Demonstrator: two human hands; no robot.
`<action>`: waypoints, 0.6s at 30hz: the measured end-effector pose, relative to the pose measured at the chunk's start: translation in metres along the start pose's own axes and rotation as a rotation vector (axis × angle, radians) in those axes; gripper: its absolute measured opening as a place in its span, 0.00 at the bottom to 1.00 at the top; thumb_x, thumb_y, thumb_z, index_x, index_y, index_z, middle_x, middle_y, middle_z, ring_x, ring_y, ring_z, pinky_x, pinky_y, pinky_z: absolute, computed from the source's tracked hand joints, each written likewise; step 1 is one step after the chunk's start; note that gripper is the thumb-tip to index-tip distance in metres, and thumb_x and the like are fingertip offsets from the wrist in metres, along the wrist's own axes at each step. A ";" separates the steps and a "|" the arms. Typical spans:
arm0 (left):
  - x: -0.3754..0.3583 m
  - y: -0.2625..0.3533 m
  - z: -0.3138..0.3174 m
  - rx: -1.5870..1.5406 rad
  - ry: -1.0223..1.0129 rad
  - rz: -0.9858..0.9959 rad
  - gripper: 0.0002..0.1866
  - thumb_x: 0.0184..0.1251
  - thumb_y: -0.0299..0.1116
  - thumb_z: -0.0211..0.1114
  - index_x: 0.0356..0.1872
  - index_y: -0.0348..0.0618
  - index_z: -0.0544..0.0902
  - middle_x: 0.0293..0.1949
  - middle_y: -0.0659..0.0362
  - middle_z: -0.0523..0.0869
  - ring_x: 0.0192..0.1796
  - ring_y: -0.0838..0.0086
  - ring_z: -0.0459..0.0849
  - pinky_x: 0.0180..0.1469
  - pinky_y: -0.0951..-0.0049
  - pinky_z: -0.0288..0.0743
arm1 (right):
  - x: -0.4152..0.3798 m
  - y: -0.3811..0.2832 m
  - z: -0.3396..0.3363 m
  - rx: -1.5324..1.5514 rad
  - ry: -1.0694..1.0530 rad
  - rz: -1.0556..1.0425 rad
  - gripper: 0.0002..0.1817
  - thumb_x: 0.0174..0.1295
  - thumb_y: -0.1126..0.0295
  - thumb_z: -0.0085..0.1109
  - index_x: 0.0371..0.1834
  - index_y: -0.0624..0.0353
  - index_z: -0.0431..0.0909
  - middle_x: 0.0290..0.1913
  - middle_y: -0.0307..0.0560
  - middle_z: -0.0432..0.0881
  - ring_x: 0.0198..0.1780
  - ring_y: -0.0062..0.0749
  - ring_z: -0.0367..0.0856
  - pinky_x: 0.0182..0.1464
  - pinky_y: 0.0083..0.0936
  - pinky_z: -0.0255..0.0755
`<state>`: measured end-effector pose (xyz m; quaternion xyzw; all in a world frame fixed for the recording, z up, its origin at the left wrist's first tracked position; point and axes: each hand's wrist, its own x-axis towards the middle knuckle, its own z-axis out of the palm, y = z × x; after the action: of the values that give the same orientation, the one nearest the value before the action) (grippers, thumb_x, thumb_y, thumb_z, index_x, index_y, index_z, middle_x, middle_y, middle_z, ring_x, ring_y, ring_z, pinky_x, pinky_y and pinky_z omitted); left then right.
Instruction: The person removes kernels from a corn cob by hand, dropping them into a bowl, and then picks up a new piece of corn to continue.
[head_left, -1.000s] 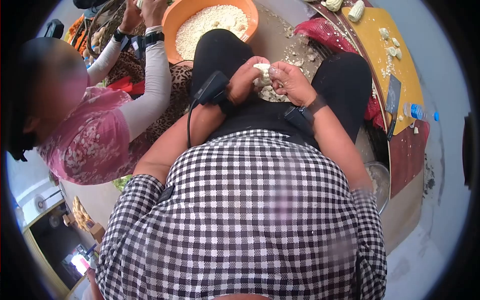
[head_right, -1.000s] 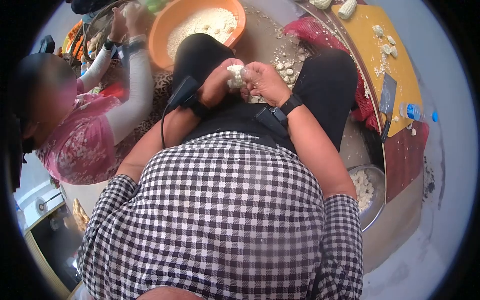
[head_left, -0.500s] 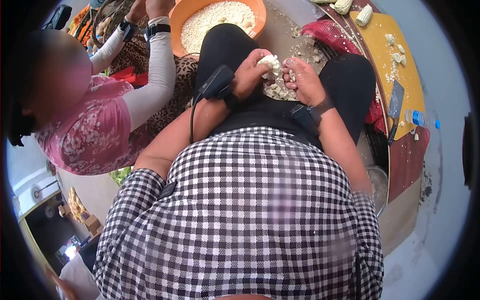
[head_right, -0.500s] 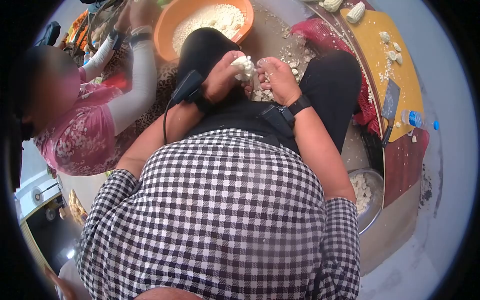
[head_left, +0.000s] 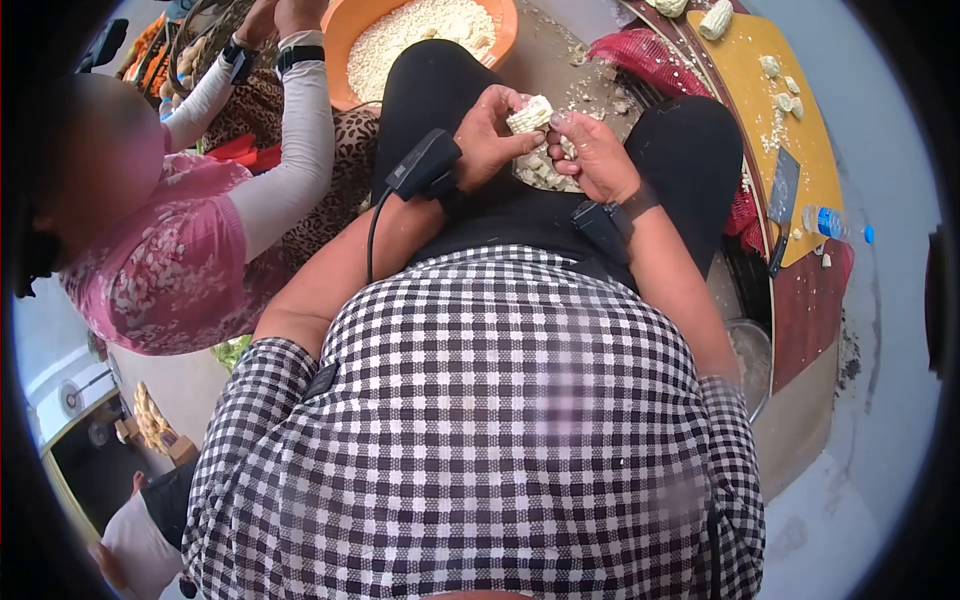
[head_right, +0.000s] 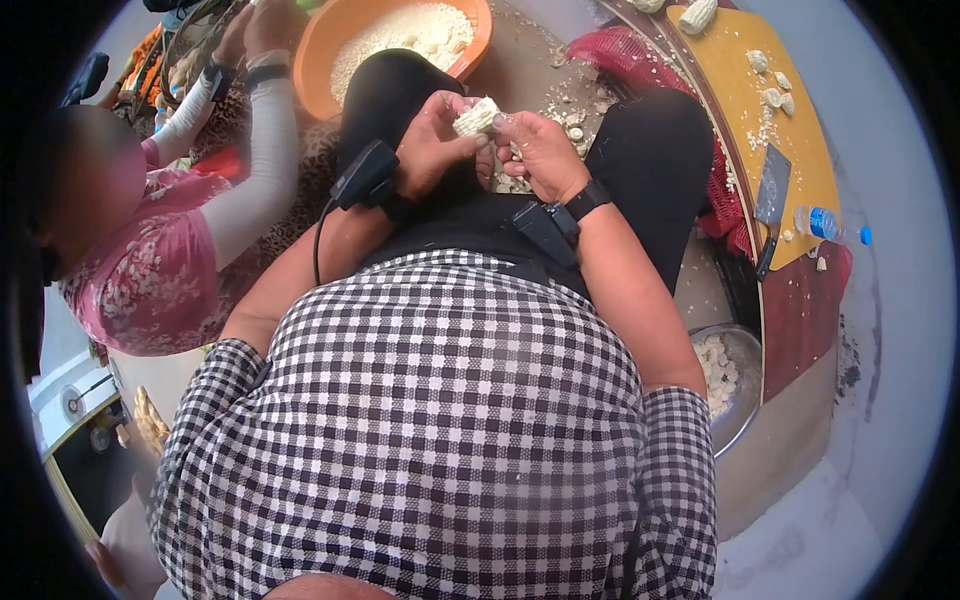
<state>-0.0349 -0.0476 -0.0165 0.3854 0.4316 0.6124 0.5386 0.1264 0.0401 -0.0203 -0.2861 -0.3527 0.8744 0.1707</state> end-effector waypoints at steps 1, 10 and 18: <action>-0.001 0.000 0.000 -0.008 -0.015 -0.006 0.17 0.59 0.19 0.63 0.44 0.42 0.66 0.52 0.53 0.74 0.52 0.68 0.76 0.55 0.67 0.72 | 0.000 0.000 0.001 0.025 0.000 -0.004 0.11 0.66 0.65 0.57 0.38 0.62 0.73 0.30 0.39 0.73 0.27 0.16 0.69 0.21 0.09 0.60; -0.001 -0.002 -0.004 -0.055 -0.064 -0.049 0.21 0.59 0.19 0.63 0.51 0.41 0.64 0.52 0.52 0.73 0.53 0.68 0.75 0.57 0.67 0.71 | 0.000 0.002 -0.003 0.074 -0.031 -0.049 0.10 0.67 0.68 0.55 0.42 0.65 0.73 0.33 0.41 0.76 0.29 0.17 0.70 0.23 0.09 0.62; -0.003 0.004 0.005 0.085 -0.041 -0.052 0.31 0.60 0.23 0.65 0.63 0.34 0.63 0.54 0.52 0.74 0.54 0.70 0.76 0.58 0.70 0.70 | 0.001 0.004 -0.003 -0.078 0.053 -0.072 0.08 0.66 0.70 0.53 0.41 0.65 0.74 0.30 0.39 0.76 0.27 0.14 0.71 0.23 0.10 0.64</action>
<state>-0.0314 -0.0507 -0.0109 0.4089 0.4562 0.5712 0.5463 0.1268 0.0394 -0.0255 -0.3027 -0.3918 0.8455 0.2000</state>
